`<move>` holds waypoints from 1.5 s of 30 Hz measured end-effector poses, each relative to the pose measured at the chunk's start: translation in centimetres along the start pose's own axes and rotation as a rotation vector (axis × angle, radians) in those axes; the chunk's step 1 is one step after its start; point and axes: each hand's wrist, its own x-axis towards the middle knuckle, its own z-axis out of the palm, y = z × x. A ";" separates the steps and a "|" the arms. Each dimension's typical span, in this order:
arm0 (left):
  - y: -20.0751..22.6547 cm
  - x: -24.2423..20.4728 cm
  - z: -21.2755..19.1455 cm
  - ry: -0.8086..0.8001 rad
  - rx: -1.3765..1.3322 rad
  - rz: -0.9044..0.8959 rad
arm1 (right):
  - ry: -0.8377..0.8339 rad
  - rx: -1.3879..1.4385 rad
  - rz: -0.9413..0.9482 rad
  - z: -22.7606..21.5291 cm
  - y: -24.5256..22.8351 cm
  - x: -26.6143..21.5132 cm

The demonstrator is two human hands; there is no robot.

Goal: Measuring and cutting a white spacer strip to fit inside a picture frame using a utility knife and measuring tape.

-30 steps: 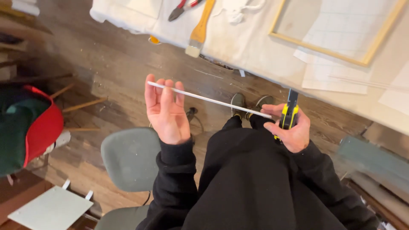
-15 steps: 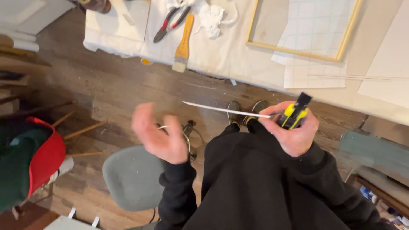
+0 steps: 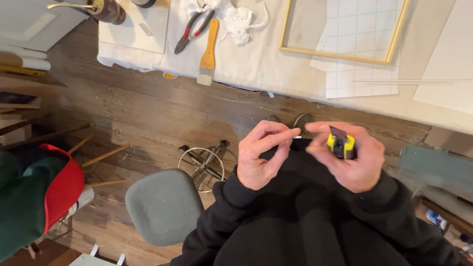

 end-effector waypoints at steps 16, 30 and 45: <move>2.4 0.5 0.5 -0.110 -0.359 0.038 | -0.279 -0.186 -0.235 -4.3 -2.4 0.2; 3.8 1.6 0.8 -0.187 -0.421 0.118 | -0.261 -0.349 -0.541 -5.4 -5.4 2.8; 4.0 2.2 0.7 -0.249 -0.424 0.198 | -0.285 -0.411 -0.623 -6.2 -6.0 3.1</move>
